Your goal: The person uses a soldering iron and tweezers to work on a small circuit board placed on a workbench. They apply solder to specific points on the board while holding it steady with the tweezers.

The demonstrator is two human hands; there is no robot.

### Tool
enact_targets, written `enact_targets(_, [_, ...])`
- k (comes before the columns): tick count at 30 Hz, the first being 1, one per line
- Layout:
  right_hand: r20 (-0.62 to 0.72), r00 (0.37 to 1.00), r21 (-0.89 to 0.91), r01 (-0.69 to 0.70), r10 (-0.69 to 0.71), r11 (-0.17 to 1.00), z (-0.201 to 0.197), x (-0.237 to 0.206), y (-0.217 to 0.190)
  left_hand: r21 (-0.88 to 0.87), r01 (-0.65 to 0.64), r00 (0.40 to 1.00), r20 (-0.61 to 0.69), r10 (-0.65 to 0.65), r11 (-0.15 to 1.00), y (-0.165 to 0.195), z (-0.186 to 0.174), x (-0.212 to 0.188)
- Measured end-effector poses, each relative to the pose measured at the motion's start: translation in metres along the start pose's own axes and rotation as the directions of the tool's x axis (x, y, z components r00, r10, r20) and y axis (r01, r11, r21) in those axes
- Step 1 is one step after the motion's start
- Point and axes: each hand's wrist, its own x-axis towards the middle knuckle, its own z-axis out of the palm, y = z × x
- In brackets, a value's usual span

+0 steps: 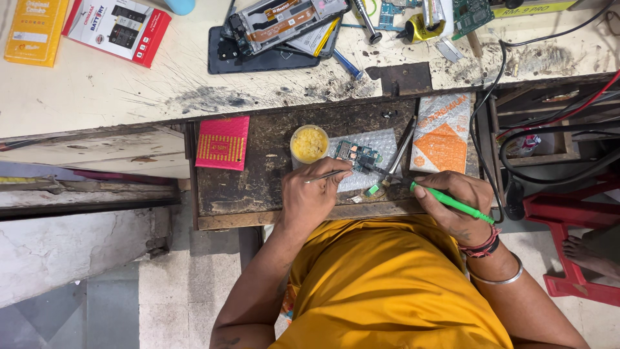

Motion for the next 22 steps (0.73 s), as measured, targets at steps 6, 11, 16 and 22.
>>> enact_targets(6, [0.005, 1.000, -0.008, -0.008, 0.008, 1.000, 0.0005, -0.0010, 0.0005, 0.006, -0.010, 1.000, -0.011, 0.010, 1.000, 0.0025, -0.0026, 0.0005])
enact_targets(11, [0.016, 1.000, 0.003, -0.011, 0.011, 1.000, -0.0003, -0.0009, 0.0005, 0.021, -0.020, 1.000, -0.013, 0.020, 1.000, 0.0023, -0.0025, 0.0006])
enact_targets(16, [0.004, 1.000, -0.001, 0.003, -0.003, 1.000, -0.0005, -0.0005, 0.0002, 0.003, -0.014, 1.000, -0.010, 0.014, 1.000, 0.0005, -0.0011, -0.0001])
enact_targets(22, [0.003, 1.000, -0.021, 0.000, 0.000, 1.000, -0.0008, 0.0003, -0.0017, 0.009, -0.035, 0.999, -0.018, 0.035, 0.999, -0.0011, -0.0007, -0.0010])
